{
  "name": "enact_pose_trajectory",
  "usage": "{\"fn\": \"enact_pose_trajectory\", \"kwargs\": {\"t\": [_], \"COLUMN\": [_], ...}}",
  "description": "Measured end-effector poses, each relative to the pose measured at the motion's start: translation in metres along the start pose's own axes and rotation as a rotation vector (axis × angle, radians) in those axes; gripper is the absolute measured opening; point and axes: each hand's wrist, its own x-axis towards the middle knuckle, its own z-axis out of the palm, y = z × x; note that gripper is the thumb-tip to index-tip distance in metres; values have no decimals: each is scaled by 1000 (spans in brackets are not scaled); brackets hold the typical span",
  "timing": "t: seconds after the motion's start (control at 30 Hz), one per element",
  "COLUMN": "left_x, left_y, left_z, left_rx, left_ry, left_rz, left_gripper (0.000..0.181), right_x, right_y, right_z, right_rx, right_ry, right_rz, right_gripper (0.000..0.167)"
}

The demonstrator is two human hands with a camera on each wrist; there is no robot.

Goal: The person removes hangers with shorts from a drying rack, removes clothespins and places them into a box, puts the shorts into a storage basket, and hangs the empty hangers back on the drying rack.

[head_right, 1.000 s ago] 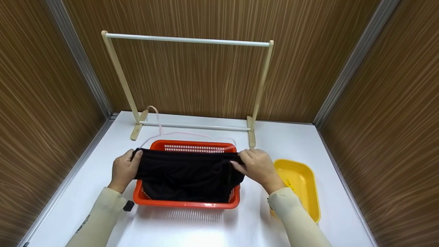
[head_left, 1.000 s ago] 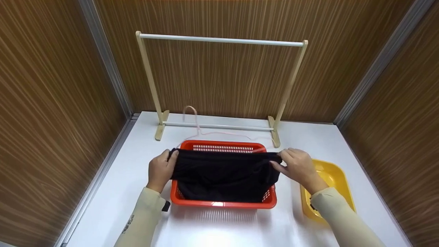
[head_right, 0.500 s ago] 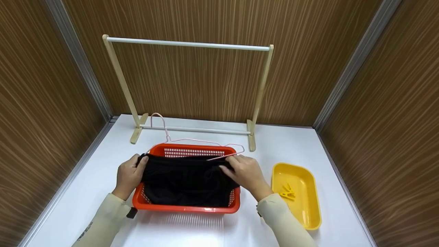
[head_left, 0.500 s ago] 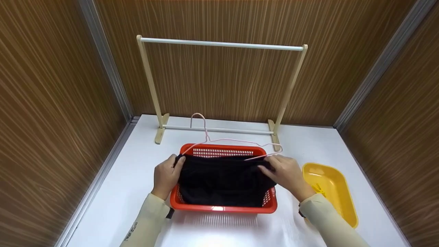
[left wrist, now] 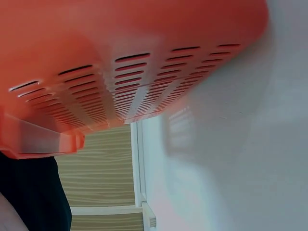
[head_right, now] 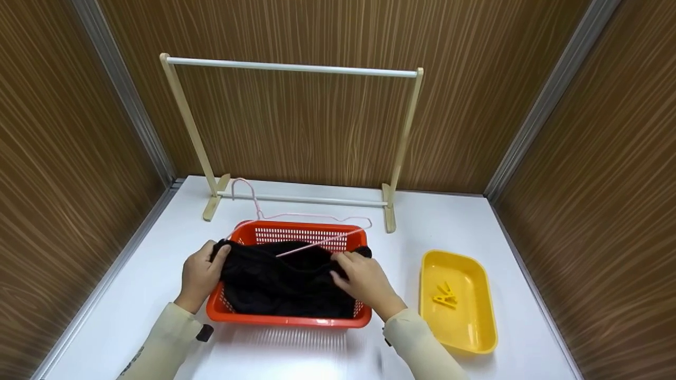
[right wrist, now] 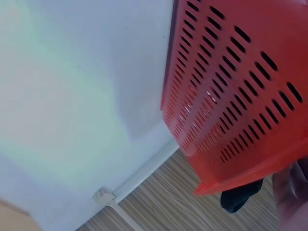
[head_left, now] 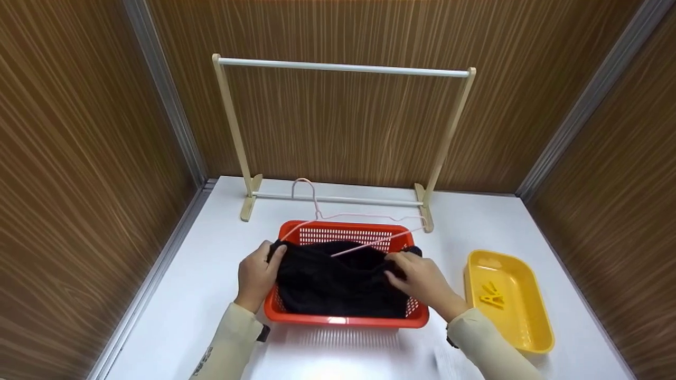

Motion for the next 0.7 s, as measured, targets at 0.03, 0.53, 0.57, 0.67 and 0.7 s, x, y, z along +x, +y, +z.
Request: {"fn": "enact_pose_trajectory", "kwargs": {"t": [0.03,0.53,0.57,0.67,0.7], "left_x": [0,1,1,0,0], "left_y": [0,4,4,4,5], "left_z": [1,4,5,6,6], "left_rx": [8,70,72,75,75], "left_ry": [-1,29,35,45,45], "left_rz": [7,97,106,125,129], "left_gripper": [37,38,38,37,37], "right_x": [-1,-3,-4,-5,-5], "right_y": [0,11,12,12,12], "right_z": [1,2,3,5,5], "right_rx": [2,92,96,94,89], "right_ry": [-26,305,311,309,309], "right_rz": [11,192,219,264,265], "right_gripper": [37,44,47,56,57]}}
